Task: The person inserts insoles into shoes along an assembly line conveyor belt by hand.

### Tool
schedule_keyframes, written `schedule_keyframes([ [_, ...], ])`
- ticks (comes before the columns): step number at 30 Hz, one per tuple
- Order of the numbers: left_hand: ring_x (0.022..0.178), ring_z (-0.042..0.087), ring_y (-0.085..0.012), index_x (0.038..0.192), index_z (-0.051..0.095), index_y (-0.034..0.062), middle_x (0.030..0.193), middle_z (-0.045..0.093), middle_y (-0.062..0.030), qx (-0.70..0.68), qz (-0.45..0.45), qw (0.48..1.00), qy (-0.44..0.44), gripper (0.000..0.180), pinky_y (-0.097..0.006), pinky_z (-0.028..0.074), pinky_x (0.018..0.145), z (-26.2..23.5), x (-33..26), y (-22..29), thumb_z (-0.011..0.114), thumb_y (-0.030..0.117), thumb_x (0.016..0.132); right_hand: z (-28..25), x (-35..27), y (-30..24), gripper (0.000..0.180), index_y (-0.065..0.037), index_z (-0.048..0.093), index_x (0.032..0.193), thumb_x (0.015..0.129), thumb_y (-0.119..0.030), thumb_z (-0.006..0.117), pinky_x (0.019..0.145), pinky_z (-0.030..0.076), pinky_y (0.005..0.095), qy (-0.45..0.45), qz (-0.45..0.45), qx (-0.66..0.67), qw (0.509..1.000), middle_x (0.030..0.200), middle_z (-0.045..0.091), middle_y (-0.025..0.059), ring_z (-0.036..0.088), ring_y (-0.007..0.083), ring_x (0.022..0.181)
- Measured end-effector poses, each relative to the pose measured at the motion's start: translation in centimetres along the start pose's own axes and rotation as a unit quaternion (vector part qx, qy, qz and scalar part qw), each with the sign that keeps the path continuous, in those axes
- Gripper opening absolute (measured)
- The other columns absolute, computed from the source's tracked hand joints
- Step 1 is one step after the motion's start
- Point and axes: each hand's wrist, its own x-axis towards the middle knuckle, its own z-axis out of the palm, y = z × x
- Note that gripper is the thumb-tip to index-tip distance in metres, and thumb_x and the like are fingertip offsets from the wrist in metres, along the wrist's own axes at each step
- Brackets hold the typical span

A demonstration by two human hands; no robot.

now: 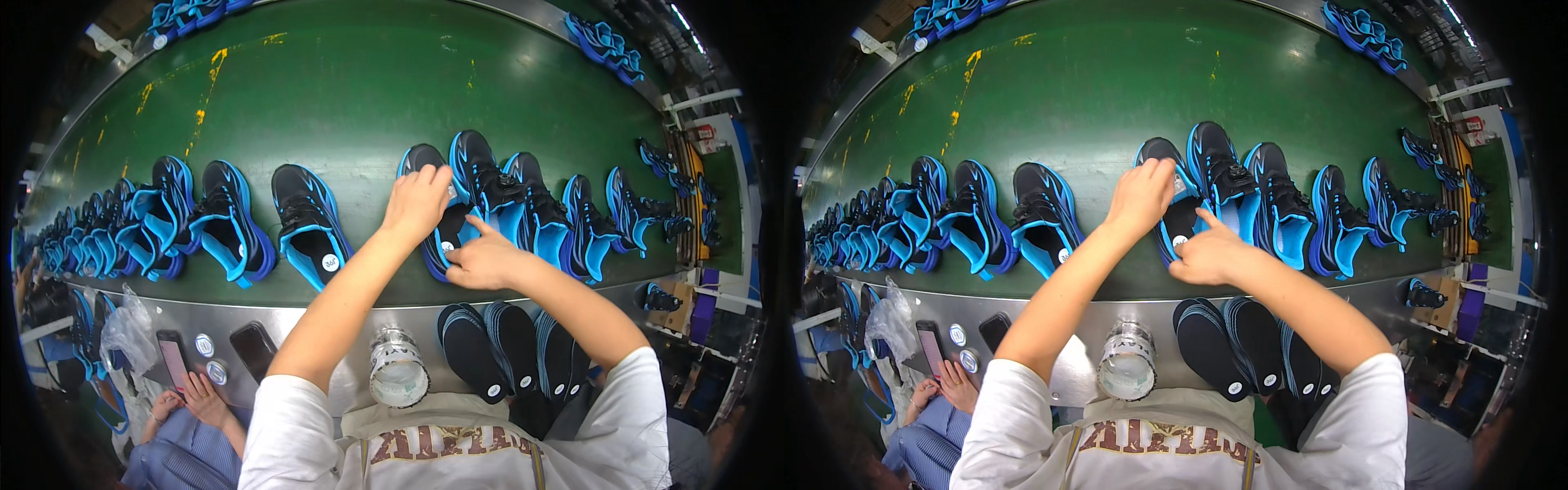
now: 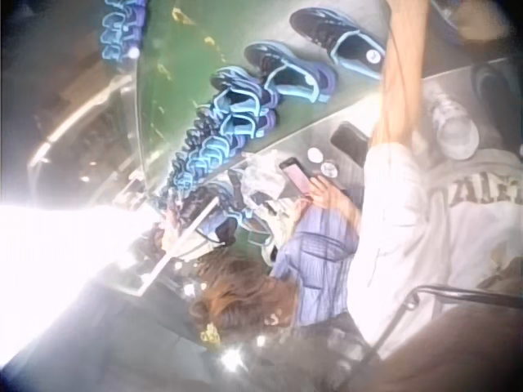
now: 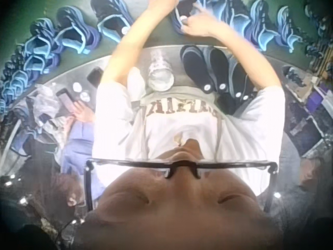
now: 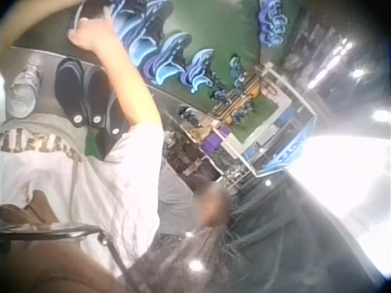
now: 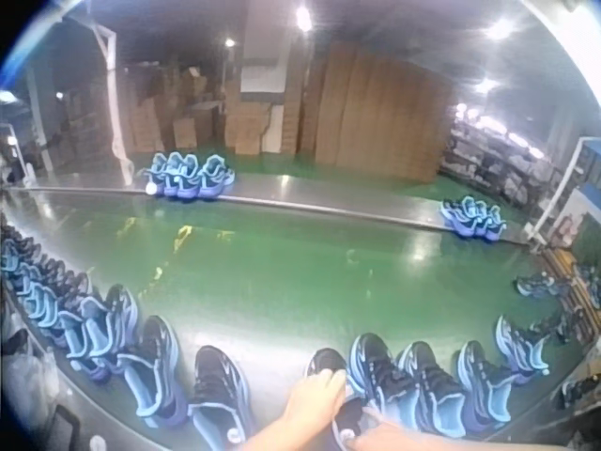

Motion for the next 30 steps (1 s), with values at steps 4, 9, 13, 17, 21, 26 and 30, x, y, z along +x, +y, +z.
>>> schedule_keyframes([
  [4, 0.067, 0.056, -0.0275, 0.084, 0.045, 0.0057, 0.073, 0.050, -0.0109, 0.064, 0.095, 0.986, -0.123, 0.033, -0.037, 0.044, 0.058, -0.8, 0.9, 0.9, 0.068, 0.021, 0.065, 2.8, 0.7, -0.4, 0.064, 0.012, 0.049, 0.110, 0.080, -0.039, 0.025, 0.108, -0.001, 0.0398, -0.029, 0.072, 0.078, 0.994, 0.096, 0.060, 0.0206, 0.054, 0.0256, 0.101],
  [9, 0.067, 0.057, -0.0285, 0.083, 0.045, 0.0041, 0.078, 0.050, -0.0108, 0.100, 0.106, 0.971, -0.192, 0.033, -0.038, 0.045, 0.059, -1.4, 0.5, 1.0, 0.068, 0.022, 0.068, 6.9, -0.6, -1.0, 0.030, 0.002, 0.057, 0.090, 0.077, -0.025, 0.054, 0.100, 0.023, 0.0442, 0.447, 0.027, 0.086, 0.890, 0.090, 0.058, 0.0136, 0.053, 0.0251, 0.095],
  [13, 0.059, 0.054, -0.0240, 0.078, 0.047, 0.0071, 0.070, 0.048, -0.0067, 0.148, 0.165, 0.962, -0.162, 0.018, -0.035, 0.042, 0.054, -2.6, -1.5, 1.6, 0.060, 0.018, 0.074, 11.5, -2.9, -3.0, 0.023, -0.001, 0.056, 0.086, 0.068, -0.009, 0.069, 0.078, 0.042, 0.0397, 0.532, 0.074, 0.195, 0.821, 0.098, 0.050, 0.0130, 0.049, 0.0315, 0.091],
  [17, 0.052, 0.048, -0.0181, 0.075, 0.047, 0.0093, 0.065, 0.044, -0.0034, 0.225, 0.229, 0.938, -0.133, 0.017, -0.030, 0.038, 0.049, -4.4, -2.8, 3.3, 0.061, 0.020, 0.072, 13.0, -3.4, -3.9, 0.027, 0.000, 0.057, 0.094, 0.070, -0.008, 0.068, 0.076, 0.043, 0.0390, 0.541, 0.073, 0.187, 0.817, 0.104, 0.048, 0.0140, 0.049, 0.0329, 0.092],
  [21, 0.050, 0.053, -0.0184, 0.074, 0.048, 0.0090, 0.064, 0.047, -0.0036, 0.360, 0.186, 0.900, -0.159, 0.022, -0.030, 0.042, 0.046, -3.1, -1.3, 1.0, 0.060, 0.027, 0.073, 10.0, -2.0, -3.9, 0.024, 0.000, 0.058, 0.095, 0.073, -0.007, 0.064, 0.074, 0.043, 0.0374, 0.570, 0.069, 0.200, 0.794, 0.103, 0.049, 0.0133, 0.049, 0.0319, 0.089],
  [26, 0.053, 0.057, -0.0220, 0.083, 0.049, 0.0040, 0.071, 0.049, -0.0071, 0.345, 0.132, 0.919, -0.140, 0.024, -0.033, 0.045, 0.048, -1.6, -0.5, 2.1, 0.058, 0.026, 0.077, 10.2, -3.9, -3.6, 0.021, -0.002, 0.059, 0.095, 0.075, -0.009, 0.061, 0.076, 0.045, 0.0356, 0.543, 0.113, 0.246, 0.795, 0.106, 0.051, 0.0145, 0.052, 0.0319, 0.093],
  [30, 0.056, 0.057, -0.0229, 0.105, 0.050, 0.0002, 0.080, 0.050, -0.0091, 0.244, 0.058, 0.965, -0.072, 0.035, -0.033, 0.046, 0.051, -2.7, -2.6, 1.8, 0.061, 0.019, 0.077, 12.9, -8.2, -4.2, 0.021, -0.002, 0.059, 0.093, 0.073, -0.009, 0.062, 0.078, 0.044, 0.0387, 0.552, 0.141, 0.263, 0.778, 0.102, 0.054, 0.0142, 0.054, 0.0326, 0.092],
])
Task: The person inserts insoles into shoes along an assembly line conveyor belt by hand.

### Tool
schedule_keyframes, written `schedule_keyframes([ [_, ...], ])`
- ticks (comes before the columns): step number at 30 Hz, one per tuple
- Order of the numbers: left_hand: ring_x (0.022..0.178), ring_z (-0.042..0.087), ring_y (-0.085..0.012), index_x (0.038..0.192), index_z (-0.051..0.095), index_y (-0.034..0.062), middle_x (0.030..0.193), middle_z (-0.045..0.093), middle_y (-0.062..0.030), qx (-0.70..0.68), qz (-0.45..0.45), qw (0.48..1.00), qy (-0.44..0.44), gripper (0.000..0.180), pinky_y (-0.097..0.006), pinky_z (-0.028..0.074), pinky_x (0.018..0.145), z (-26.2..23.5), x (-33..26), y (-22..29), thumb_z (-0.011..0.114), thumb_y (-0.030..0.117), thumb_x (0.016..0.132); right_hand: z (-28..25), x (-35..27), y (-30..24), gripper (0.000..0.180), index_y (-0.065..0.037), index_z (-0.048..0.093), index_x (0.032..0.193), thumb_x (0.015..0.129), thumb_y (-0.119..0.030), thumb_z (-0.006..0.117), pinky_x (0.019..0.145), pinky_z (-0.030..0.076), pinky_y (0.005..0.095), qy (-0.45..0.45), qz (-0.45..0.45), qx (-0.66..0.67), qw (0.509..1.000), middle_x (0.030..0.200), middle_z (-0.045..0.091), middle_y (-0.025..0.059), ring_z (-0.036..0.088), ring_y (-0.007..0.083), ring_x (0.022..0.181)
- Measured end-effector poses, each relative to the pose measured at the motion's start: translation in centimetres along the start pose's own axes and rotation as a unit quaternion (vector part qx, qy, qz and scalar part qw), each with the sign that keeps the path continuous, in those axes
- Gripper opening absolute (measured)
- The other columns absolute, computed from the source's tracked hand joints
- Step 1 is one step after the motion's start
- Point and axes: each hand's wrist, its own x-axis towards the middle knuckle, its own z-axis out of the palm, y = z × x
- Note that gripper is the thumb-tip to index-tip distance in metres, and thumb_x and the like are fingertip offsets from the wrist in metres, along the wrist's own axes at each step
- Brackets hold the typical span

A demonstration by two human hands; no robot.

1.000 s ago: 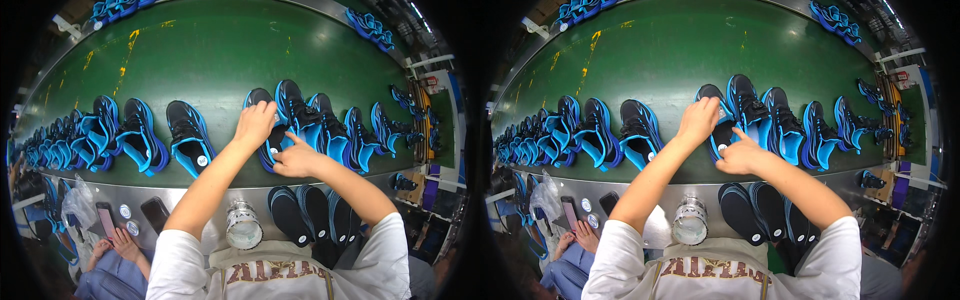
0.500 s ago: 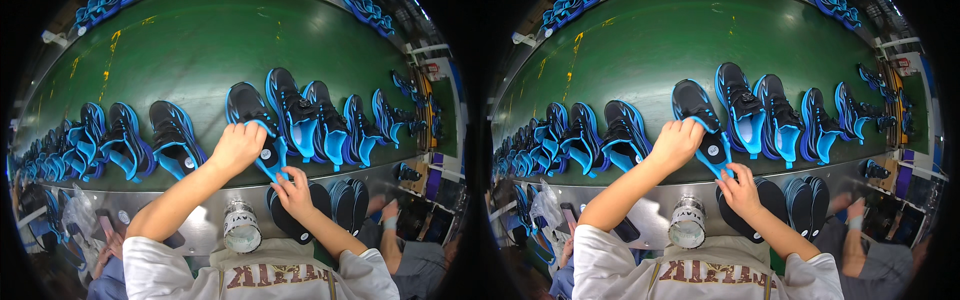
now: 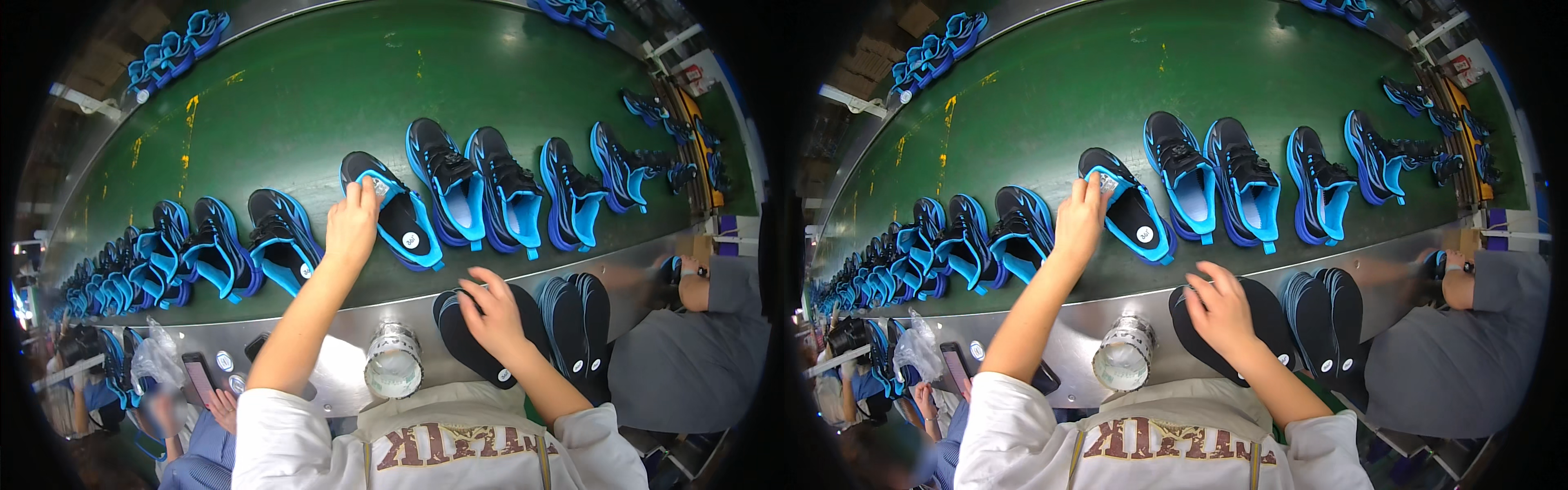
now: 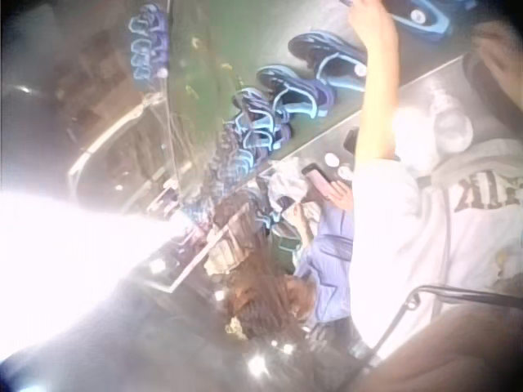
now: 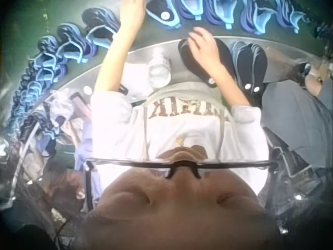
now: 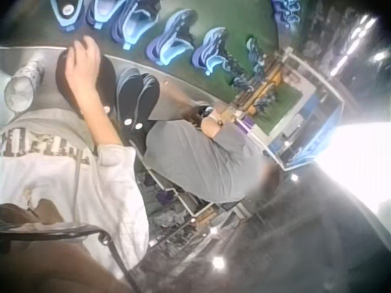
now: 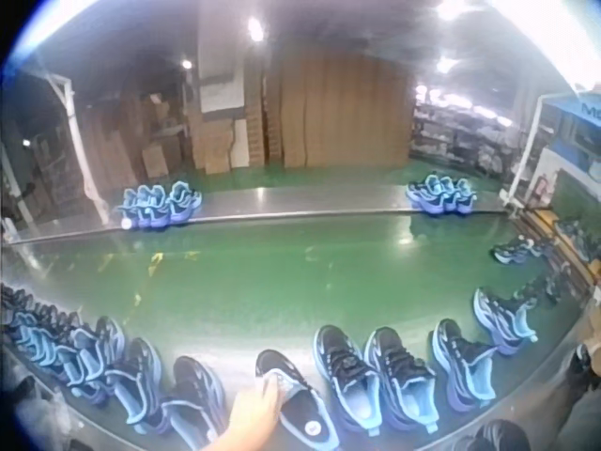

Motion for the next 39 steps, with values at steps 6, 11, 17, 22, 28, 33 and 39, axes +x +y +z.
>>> schedule_keyframes([
  [6, 0.060, 0.057, -0.0289, 0.103, 0.056, 0.0062, 0.089, 0.050, -0.0102, -0.076, -0.180, 0.979, 0.064, 0.029, -0.038, 0.047, 0.055, 0.5, -0.3, 2.5, 0.061, 0.016, 0.077, -5.1, -8.0, 3.4, 0.029, -0.004, 0.058, 0.100, 0.072, -0.011, 0.062, 0.083, 0.040, 0.0415, 0.011, 0.069, -0.133, 0.989, 0.109, 0.049, 0.0159, 0.049, 0.0342, 0.098],
  [11, 0.077, 0.057, -0.0314, 0.101, 0.057, 0.0075, 0.095, 0.050, -0.0101, -0.164, -0.319, 0.931, 0.069, 0.027, -0.040, 0.045, 0.066, 0.0, 0.5, 3.7, 0.061, 0.020, 0.078, -6.5, -14.1, 5.2, 0.039, -0.005, 0.054, 0.107, 0.072, -0.018, 0.065, 0.087, 0.038, 0.0429, -0.056, 0.133, -0.194, 0.970, 0.118, 0.042, 0.0202, 0.043, 0.0364, 0.106],
  [17, 0.080, 0.056, -0.0297, 0.082, 0.060, 0.0046, 0.091, 0.052, -0.0105, -0.170, -0.308, 0.936, -0.010, 0.018, -0.038, 0.044, 0.068, -1.2, 2.4, 2.2, 0.063, 0.020, 0.075, -6.7, -14.0, 5.9, 0.048, -0.003, 0.049, 0.110, 0.069, -0.020, 0.068, 0.087, 0.038, 0.0423, -0.038, 0.195, -0.172, 0.965, 0.117, 0.042, 0.0203, 0.043, 0.0366, 0.105],
  [22, 0.078, 0.057, -0.0303, 0.074, 0.062, 0.0044, 0.085, 0.055, -0.0098, -0.176, -0.235, 0.954, -0.058, 0.017, -0.038, 0.044, 0.069, -2.4, 3.0, 2.4, 0.064, 0.021, 0.072, -7.1, -13.4, 6.2, 0.051, -0.002, 0.047, 0.107, 0.065, -0.019, 0.071, 0.088, 0.037, 0.0411, -0.077, 0.217, -0.208, 0.951, 0.113, 0.046, 0.0182, 0.044, 0.0345, 0.102],
  [28, 0.056, 0.048, -0.0124, 0.074, 0.061, 0.0008, 0.096, 0.062, -0.0094, -0.517, -0.250, 0.807, -0.136, 0.016, -0.026, 0.037, 0.050, -4.0, 0.8, 2.2, 0.060, 0.017, 0.076, -9.0, -13.4, 5.7, 0.043, -0.001, 0.054, 0.103, 0.065, -0.016, 0.071, 0.083, 0.043, 0.0388, -0.003, 0.190, -0.096, 0.977, 0.109, 0.049, 0.0186, 0.051, 0.0336, 0.096],
  [33, 0.044, 0.029, -0.0031, 0.072, 0.053, 0.0039, 0.089, 0.063, -0.0119, -0.745, -0.358, 0.558, -0.067, 0.007, -0.019, 0.025, 0.042, -8.6, 1.7, 3.2, 0.050, 0.009, 0.076, -13.3, -10.2, 5.8, 0.026, 0.001, 0.063, 0.094, 0.072, -0.011, 0.069, 0.071, 0.045, 0.0271, 0.046, 0.261, 0.066, 0.962, 0.099, 0.054, 0.0130, 0.056, 0.0203, 0.084],
  [39, 0.051, 0.042, -0.0093, 0.066, 0.044, 0.0011, 0.053, 0.044, -0.0028, -0.459, -0.284, 0.841, 0.045, 0.015, -0.026, 0.036, 0.047, -7.9, 4.3, 6.7, 0.050, 0.010, 0.077, -17.3, -0.5, 5.0, 0.020, 0.001, 0.062, 0.093, 0.076, -0.008, 0.064, 0.063, 0.045, 0.0226, 0.114, 0.169, 0.067, 0.977, 0.095, 0.055, 0.0088, 0.056, 0.0121, 0.070],
])
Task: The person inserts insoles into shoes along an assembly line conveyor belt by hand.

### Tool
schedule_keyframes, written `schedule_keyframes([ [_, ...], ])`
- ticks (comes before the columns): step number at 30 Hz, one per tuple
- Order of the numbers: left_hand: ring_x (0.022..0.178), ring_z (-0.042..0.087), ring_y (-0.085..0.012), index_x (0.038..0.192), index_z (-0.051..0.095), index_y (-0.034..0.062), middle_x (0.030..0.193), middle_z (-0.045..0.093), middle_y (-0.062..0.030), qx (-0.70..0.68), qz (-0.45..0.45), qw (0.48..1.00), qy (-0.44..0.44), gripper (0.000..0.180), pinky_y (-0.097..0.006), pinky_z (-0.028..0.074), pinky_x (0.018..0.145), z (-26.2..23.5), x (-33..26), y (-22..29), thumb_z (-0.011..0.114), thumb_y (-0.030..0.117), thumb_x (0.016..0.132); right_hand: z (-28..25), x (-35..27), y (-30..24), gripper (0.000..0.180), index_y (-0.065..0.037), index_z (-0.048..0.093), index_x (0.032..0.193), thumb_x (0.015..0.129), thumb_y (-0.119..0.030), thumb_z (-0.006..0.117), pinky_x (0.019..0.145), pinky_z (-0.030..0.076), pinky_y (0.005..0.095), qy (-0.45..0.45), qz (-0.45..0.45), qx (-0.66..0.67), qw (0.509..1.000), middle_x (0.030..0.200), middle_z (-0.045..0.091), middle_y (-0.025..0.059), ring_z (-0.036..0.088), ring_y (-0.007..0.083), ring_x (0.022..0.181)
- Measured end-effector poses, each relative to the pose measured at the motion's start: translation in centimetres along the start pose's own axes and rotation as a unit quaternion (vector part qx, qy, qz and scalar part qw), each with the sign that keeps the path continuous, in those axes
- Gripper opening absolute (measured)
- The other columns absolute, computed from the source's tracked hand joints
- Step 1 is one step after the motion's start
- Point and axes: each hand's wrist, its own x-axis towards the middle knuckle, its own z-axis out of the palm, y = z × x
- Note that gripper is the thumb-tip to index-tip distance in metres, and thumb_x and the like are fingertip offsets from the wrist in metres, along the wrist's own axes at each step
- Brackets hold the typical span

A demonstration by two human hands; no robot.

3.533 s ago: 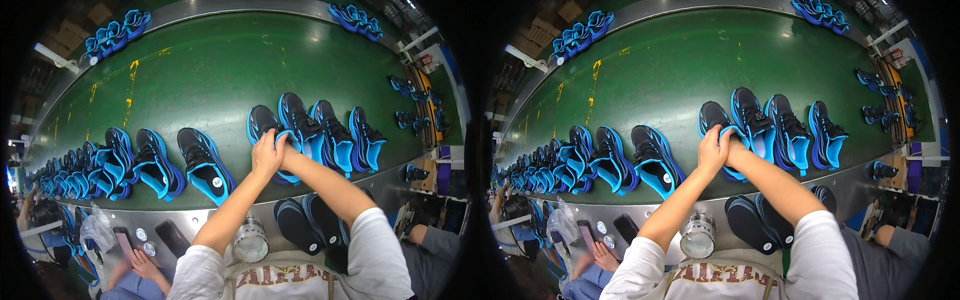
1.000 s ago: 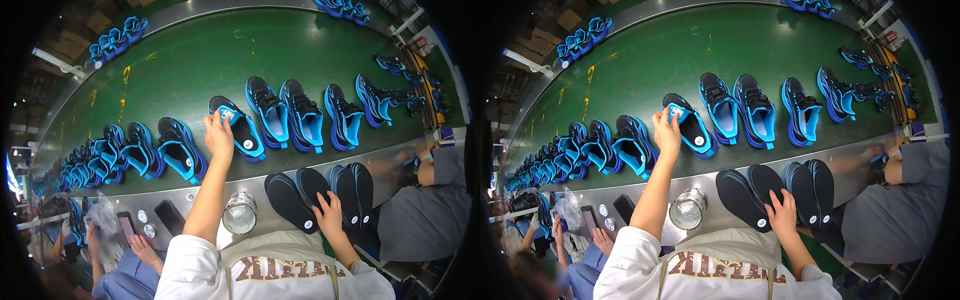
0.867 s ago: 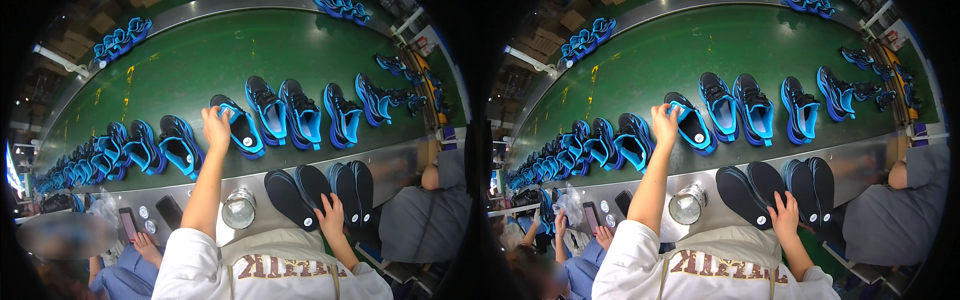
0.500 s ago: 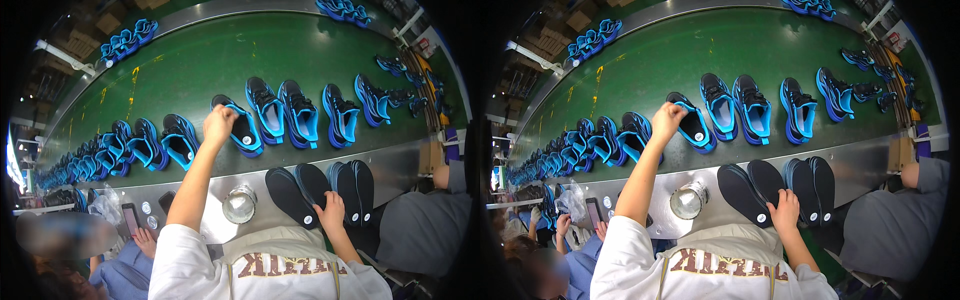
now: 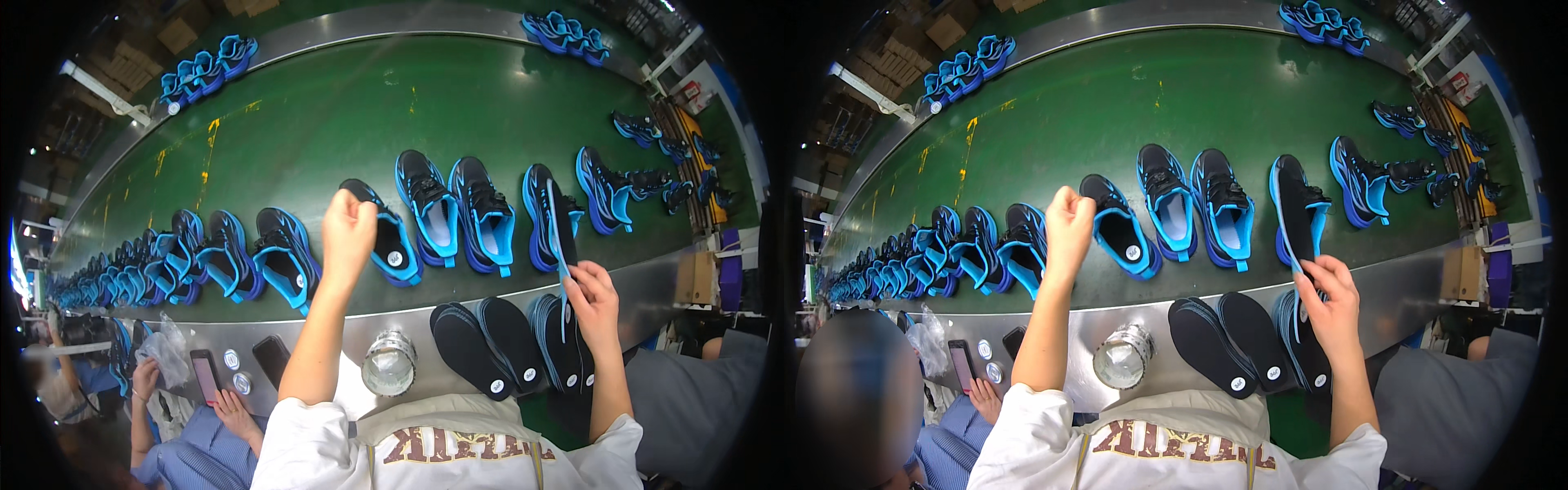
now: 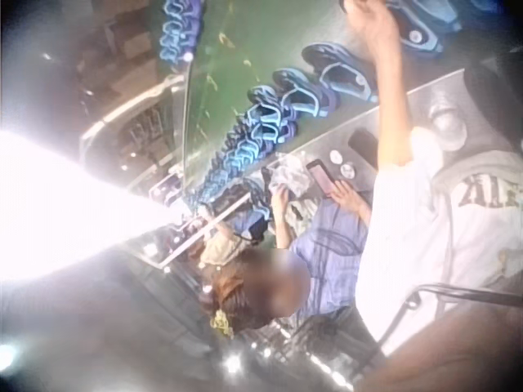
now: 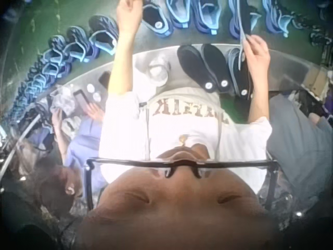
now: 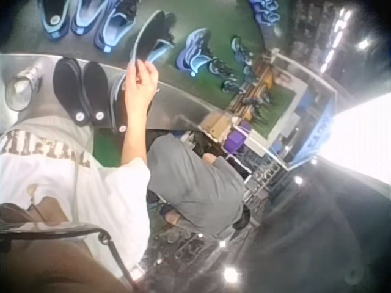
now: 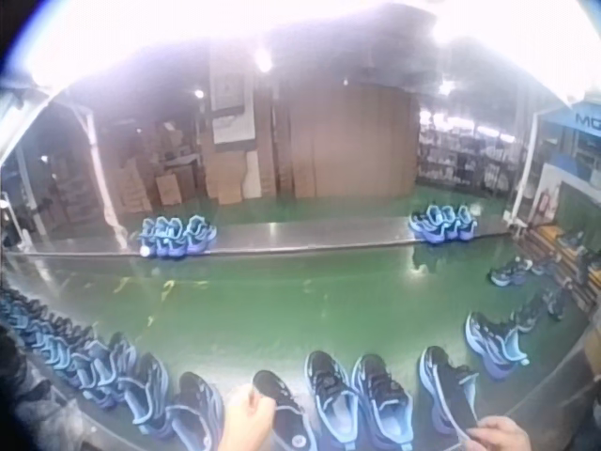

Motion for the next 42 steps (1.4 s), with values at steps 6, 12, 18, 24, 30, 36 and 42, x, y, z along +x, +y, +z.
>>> schedule_keyframes([
  [6, 0.066, 0.057, -0.0395, 0.085, 0.041, -0.0027, 0.066, 0.055, -0.0227, 0.278, 0.201, 0.913, -0.221, 0.038, -0.043, 0.047, 0.058, 4.7, 2.0, -0.5, 0.059, 0.030, 0.079, 2.5, 6.1, -3.9, 0.015, 0.004, 0.063, 0.082, 0.077, -0.010, 0.063, 0.056, 0.043, 0.0211, -0.204, 0.080, 0.158, 0.963, 0.077, 0.059, 0.0051, 0.055, 0.0088, 0.065],
  [12, 0.070, 0.058, -0.0390, 0.101, 0.046, -0.0013, 0.072, 0.058, -0.0229, 0.320, 0.196, 0.886, -0.274, 0.038, -0.044, 0.046, 0.062, 6.6, 5.7, -4.2, 0.056, 0.030, 0.081, 5.0, 10.5, -7.3, 0.017, 0.004, 0.065, 0.078, 0.070, -0.011, 0.067, 0.051, 0.044, 0.0241, -0.335, 0.214, 0.135, 0.908, 0.066, 0.062, 0.0086, 0.057, 0.0124, 0.057],
  [18, 0.072, 0.059, -0.0369, 0.086, 0.058, -0.0028, 0.070, 0.060, -0.0215, 0.311, 0.107, 0.886, -0.326, 0.041, -0.041, 0.045, 0.067, 7.1, 6.4, -3.3, 0.045, 0.036, 0.087, 13.4, 10.9, -4.3, 0.013, 0.000, 0.067, 0.069, 0.065, -0.012, 0.067, 0.053, 0.047, 0.0310, -0.416, 0.161, -0.054, 0.893, 0.063, 0.062, 0.0132, 0.059, 0.0206, 0.057],
  [24, 0.061, 0.057, -0.0244, 0.075, 0.061, -0.0016, 0.067, 0.059, -0.0152, 0.240, 0.068, 0.913, -0.324, 0.039, -0.034, 0.044, 0.062, 6.3, 6.4, -5.3, 0.047, 0.032, 0.088, 20.3, 6.9, -0.6, 0.018, 0.004, 0.062, 0.081, 0.071, -0.007, 0.052, 0.075, 0.047, 0.0394, -0.261, -0.227, -0.291, 0.892, 0.098, 0.052, 0.0242, 0.053, 0.0372, 0.090],
  [30, 0.071, 0.061, -0.0350, 0.103, 0.044, -0.0026, 0.072, 0.059, -0.0207, 0.266, 0.091, 0.903, -0.324, 0.065, -0.038, 0.047, 0.061, 4.5, 2.6, -2.1, 0.068, 0.047, 0.068, 17.3, 5.2, -2.7, 0.032, 0.002, 0.062, 0.081, 0.069, -0.028, 0.061, 0.077, 0.045, 0.0378, -0.150, -0.195, -0.300, 0.922, 0.097, 0.050, 0.0219, 0.048, 0.0338, 0.089],
  [36, 0.070, 0.058, -0.0393, 0.086, 0.050, -0.0017, 0.071, 0.058, -0.0238, 0.250, 0.100, 0.934, -0.233, 0.041, -0.043, 0.046, 0.061, 6.1, 3.2, -4.6, 0.055, 0.039, 0.081, 16.6, 7.7, -3.6, 0.027, 0.002, 0.064, 0.074, 0.067, -0.024, 0.062, 0.074, 0.047, 0.0381, -0.392, -0.134, -0.291, 0.862, 0.089, 0.056, 0.0244, 0.057, 0.0354, 0.081],
  [42, 0.050, 0.055, -0.0148, 0.073, 0.055, -0.0028, 0.055, 0.053, -0.0086, 0.208, -0.065, 0.923, -0.318, 0.048, -0.030, 0.042, 0.045, 6.0, 5.2, -5.3, 0.054, 0.044, 0.082, 19.2, 7.2, -1.4, 0.015, 0.001, 0.065, 0.077, 0.069, -0.006, 0.055, 0.072, 0.049, 0.0356, -0.308, -0.237, -0.352, 0.851, 0.094, 0.054, 0.0207, 0.056, 0.0309, 0.086],
])
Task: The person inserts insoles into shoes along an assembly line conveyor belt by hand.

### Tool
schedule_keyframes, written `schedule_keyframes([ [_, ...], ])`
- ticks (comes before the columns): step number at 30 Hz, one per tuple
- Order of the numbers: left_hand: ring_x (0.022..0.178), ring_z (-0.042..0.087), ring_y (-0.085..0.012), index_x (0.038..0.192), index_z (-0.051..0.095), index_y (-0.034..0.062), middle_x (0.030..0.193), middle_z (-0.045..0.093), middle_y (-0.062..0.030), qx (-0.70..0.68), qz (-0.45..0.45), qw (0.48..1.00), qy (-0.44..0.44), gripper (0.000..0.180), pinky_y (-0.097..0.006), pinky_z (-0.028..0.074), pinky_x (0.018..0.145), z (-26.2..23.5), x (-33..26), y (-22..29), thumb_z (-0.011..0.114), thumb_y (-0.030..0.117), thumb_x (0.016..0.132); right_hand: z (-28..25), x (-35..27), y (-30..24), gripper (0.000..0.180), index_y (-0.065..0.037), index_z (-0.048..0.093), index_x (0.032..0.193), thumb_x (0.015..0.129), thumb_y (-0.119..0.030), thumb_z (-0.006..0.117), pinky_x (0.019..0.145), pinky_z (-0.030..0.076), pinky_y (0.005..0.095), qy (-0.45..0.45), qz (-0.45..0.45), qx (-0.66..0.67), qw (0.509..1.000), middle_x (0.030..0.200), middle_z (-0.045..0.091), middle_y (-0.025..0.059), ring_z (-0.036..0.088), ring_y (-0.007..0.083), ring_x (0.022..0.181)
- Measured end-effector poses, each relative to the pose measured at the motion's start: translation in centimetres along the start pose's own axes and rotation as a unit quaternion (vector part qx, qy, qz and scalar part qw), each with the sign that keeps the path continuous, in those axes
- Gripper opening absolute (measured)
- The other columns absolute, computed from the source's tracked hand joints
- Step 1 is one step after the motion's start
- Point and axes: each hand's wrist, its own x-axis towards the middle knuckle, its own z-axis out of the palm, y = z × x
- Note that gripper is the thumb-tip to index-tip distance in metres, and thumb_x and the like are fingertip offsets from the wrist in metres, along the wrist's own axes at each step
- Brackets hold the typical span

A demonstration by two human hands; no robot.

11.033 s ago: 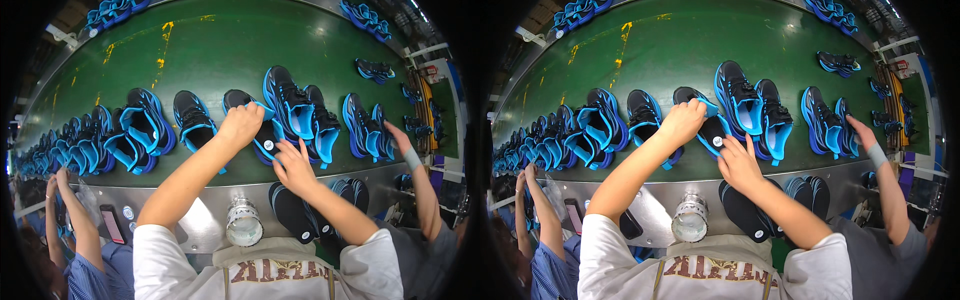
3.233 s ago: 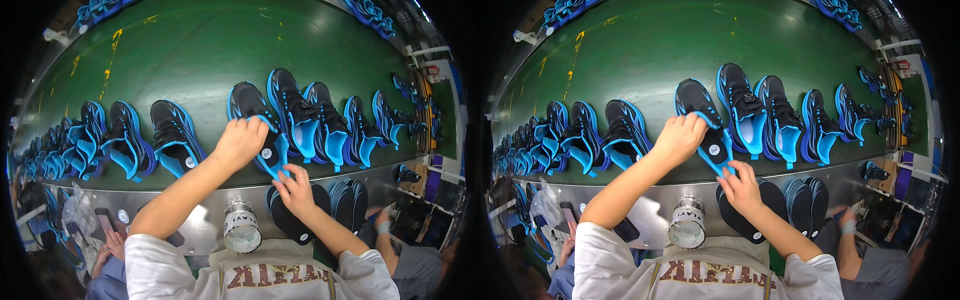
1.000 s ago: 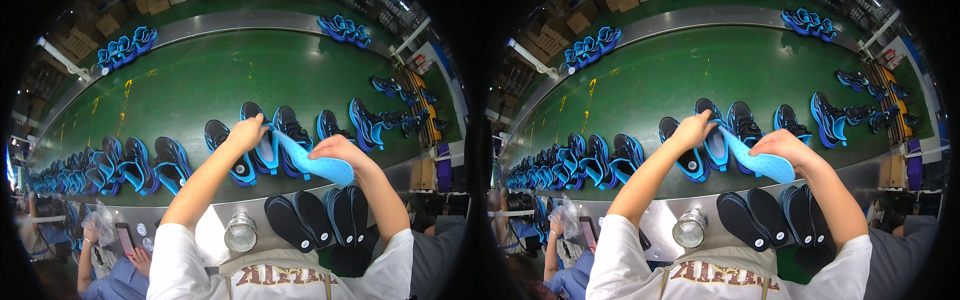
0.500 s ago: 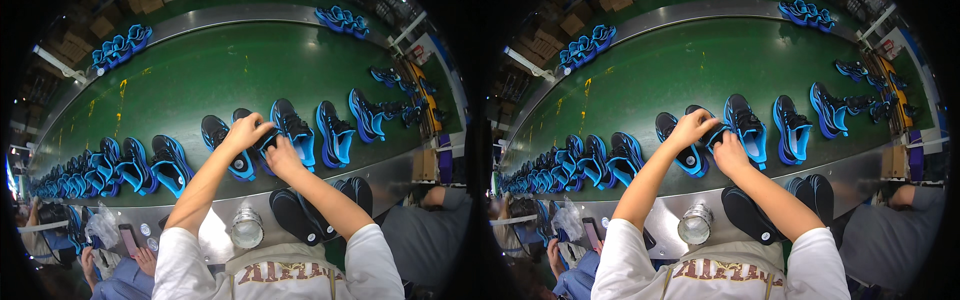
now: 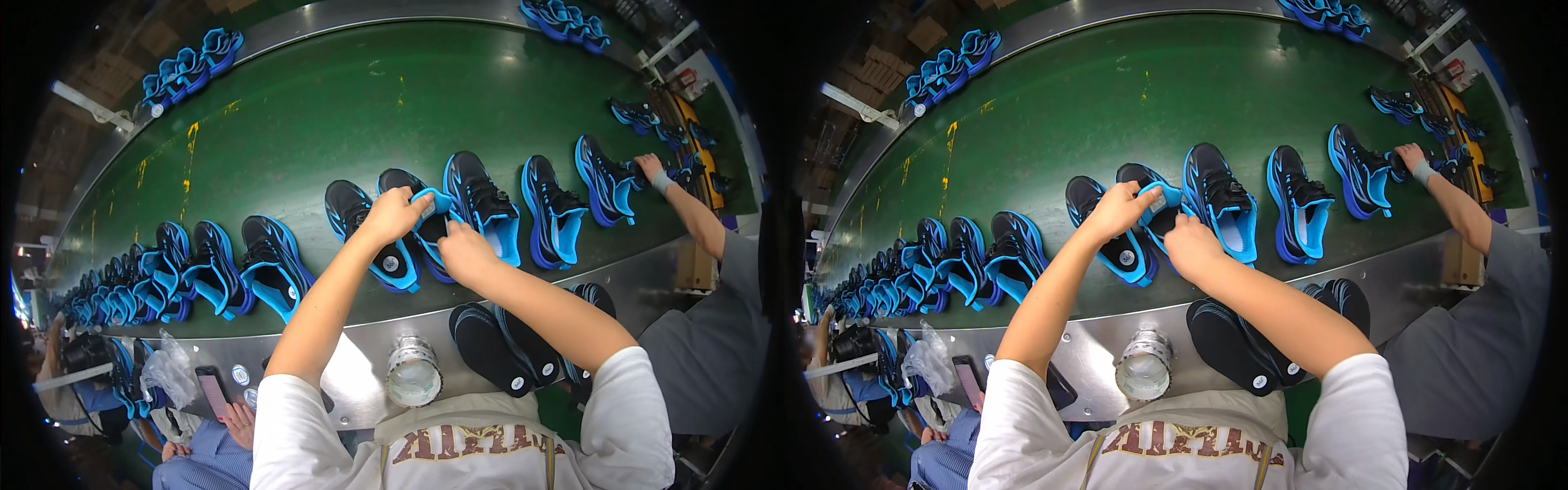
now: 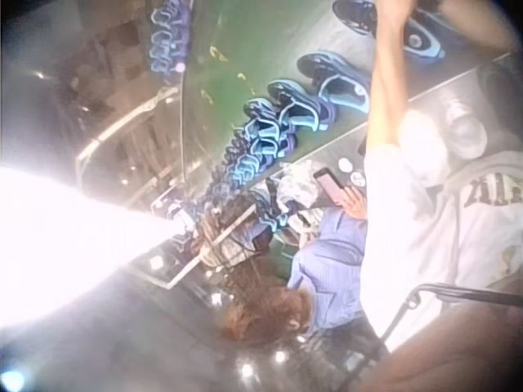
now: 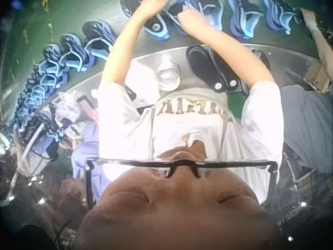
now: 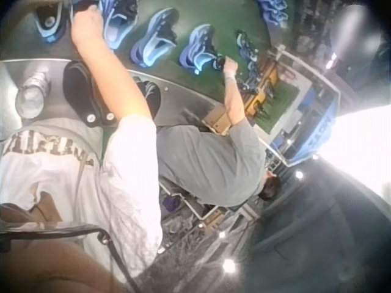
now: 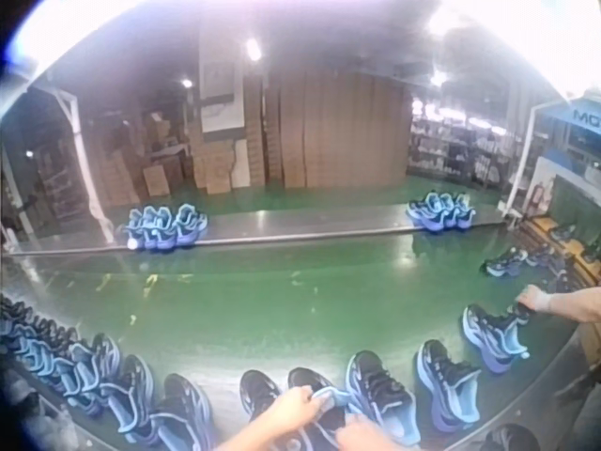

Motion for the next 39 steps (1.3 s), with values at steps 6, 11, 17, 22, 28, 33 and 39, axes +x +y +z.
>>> schedule_keyframes([
  [6, 0.056, 0.058, -0.0234, 0.075, 0.054, -0.0049, 0.059, 0.056, -0.0159, 0.029, 0.032, 0.999, 0.020, 0.053, -0.034, 0.044, 0.053, 0.2, -0.1, -0.2, 0.051, 0.047, 0.082, 3.0, 2.9, 0.8, 0.014, 0.000, 0.062, 0.077, 0.074, -0.009, 0.050, 0.070, 0.049, 0.0352, 0.041, -0.014, -0.029, 0.999, 0.094, 0.054, 0.0184, 0.055, 0.0294, 0.087],
  [11, 0.062, 0.058, -0.0301, 0.075, 0.053, -0.0050, 0.064, 0.056, -0.0192, 0.045, 0.024, 0.998, 0.027, 0.053, -0.038, 0.044, 0.058, 0.3, -0.6, 0.1, 0.048, 0.047, 0.084, 2.7, 3.4, 0.8, 0.023, -0.001, 0.062, 0.087, 0.081, -0.014, 0.044, 0.077, 0.047, 0.0345, -0.071, -0.019, -0.050, 0.996, 0.100, 0.054, 0.0185, 0.052, 0.0285, 0.094],
  [17, 0.063, 0.056, -0.0306, 0.077, 0.053, -0.0036, 0.065, 0.055, -0.0191, 0.045, 0.032, 0.998, 0.028, 0.050, -0.038, 0.043, 0.059, 0.1, -1.2, -0.2, 0.048, 0.046, 0.085, 1.2, 4.3, 0.1, 0.035, -0.002, 0.057, 0.110, 0.084, -0.021, 0.043, 0.090, 0.038, 0.0330, -0.259, 0.008, -0.099, 0.961, 0.123, 0.043, 0.0137, 0.040, 0.0280, 0.114],
  [22, 0.062, 0.056, -0.0271, 0.078, 0.053, -0.0039, 0.063, 0.054, -0.0171, 0.022, 0.009, 1.000, 0.005, 0.049, -0.036, 0.043, 0.058, -0.1, -1.1, 0.5, 0.050, 0.045, 0.084, 3.6, 5.0, 1.2, 0.031, -0.008, 0.060, 0.108, 0.082, -0.020, 0.049, 0.087, 0.041, 0.0318, -0.248, -0.088, -0.198, 0.944, 0.121, 0.048, 0.0113, 0.044, 0.0242, 0.112],
  [28, 0.067, 0.058, -0.0266, 0.102, 0.045, -0.0022, 0.075, 0.057, -0.0162, -0.032, 0.015, 0.996, 0.078, 0.045, -0.035, 0.044, 0.061, 0.7, -1.4, 0.5, 0.058, 0.035, 0.080, 2.4, 5.0, 2.0, 0.022, -0.005, 0.064, 0.082, 0.078, -0.019, 0.047, 0.084, 0.041, 0.0378, -0.208, -0.199, -0.155, 0.945, 0.077, 0.064, 0.0095, 0.060, 0.0235, 0.081],
  [33, 0.074, 0.055, -0.0286, 0.094, 0.049, 0.0071, 0.086, 0.052, -0.0125, 0.225, 0.208, 0.921, 0.240, 0.025, -0.036, 0.043, 0.063, 2.2, -1.7, -0.2, 0.061, 0.018, 0.074, -4.0, 2.3, 0.1, 0.047, -0.002, 0.067, 0.080, 0.082, -0.031, 0.031, 0.105, 0.010, 0.0411, -0.366, -0.180, -0.081, 0.909, 0.090, 0.063, 0.0156, 0.055, 0.0245, 0.100],
  [39, 0.071, 0.055, -0.0232, 0.083, 0.049, 0.0049, 0.080, 0.049, -0.0074, 0.415, 0.237, 0.867, 0.141, 0.033, -0.033, 0.042, 0.062, 2.1, -1.4, 1.1, 0.069, 0.024, 0.065, 0.3, 0.4, 1.1, 0.043, 0.002, 0.062, 0.082, 0.082, -0.032, 0.037, 0.105, 0.016, 0.0411, -0.225, -0.125, -0.046, 0.965, 0.092, 0.059, 0.0179, 0.053, 0.0257, 0.095],
])
